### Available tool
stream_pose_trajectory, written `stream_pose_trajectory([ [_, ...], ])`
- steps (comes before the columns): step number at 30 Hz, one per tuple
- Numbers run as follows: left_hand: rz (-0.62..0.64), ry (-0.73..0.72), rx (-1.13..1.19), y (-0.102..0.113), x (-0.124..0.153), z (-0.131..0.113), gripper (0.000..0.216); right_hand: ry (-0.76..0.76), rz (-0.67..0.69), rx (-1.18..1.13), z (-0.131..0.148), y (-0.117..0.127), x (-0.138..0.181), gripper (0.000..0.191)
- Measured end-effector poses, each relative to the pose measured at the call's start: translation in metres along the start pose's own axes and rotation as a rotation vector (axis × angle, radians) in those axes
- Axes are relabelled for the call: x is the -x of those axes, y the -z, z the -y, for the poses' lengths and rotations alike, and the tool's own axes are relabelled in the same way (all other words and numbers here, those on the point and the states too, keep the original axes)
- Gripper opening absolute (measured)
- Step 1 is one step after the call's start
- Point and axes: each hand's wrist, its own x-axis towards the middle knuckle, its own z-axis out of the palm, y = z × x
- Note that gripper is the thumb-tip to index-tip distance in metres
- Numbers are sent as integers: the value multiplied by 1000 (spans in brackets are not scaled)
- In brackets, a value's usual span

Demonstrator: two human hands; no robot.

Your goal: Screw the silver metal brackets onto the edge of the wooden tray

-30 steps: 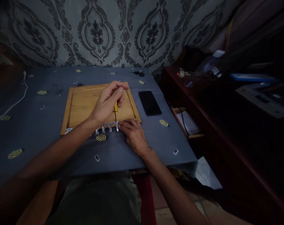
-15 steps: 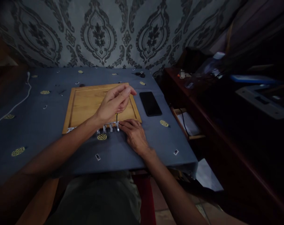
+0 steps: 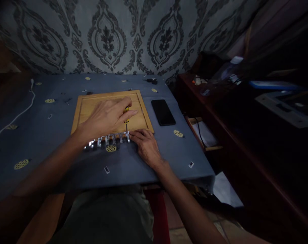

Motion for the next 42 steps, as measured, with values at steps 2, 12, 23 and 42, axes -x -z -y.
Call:
stream_pose_trajectory([
  [2,36,-8,-9,6,2,-1,40,-9,3,-2,1,1,0,61],
  [12,1,-66,46,8,7,1,21,-5,17,-6,0,1,0,73],
  [23,-39,-156,153,7,10,4,10,-15,19,1,1,2,1,71],
  [42,1,-197,189,11,13,10,20,9,1,-35,2,4,-1,65],
])
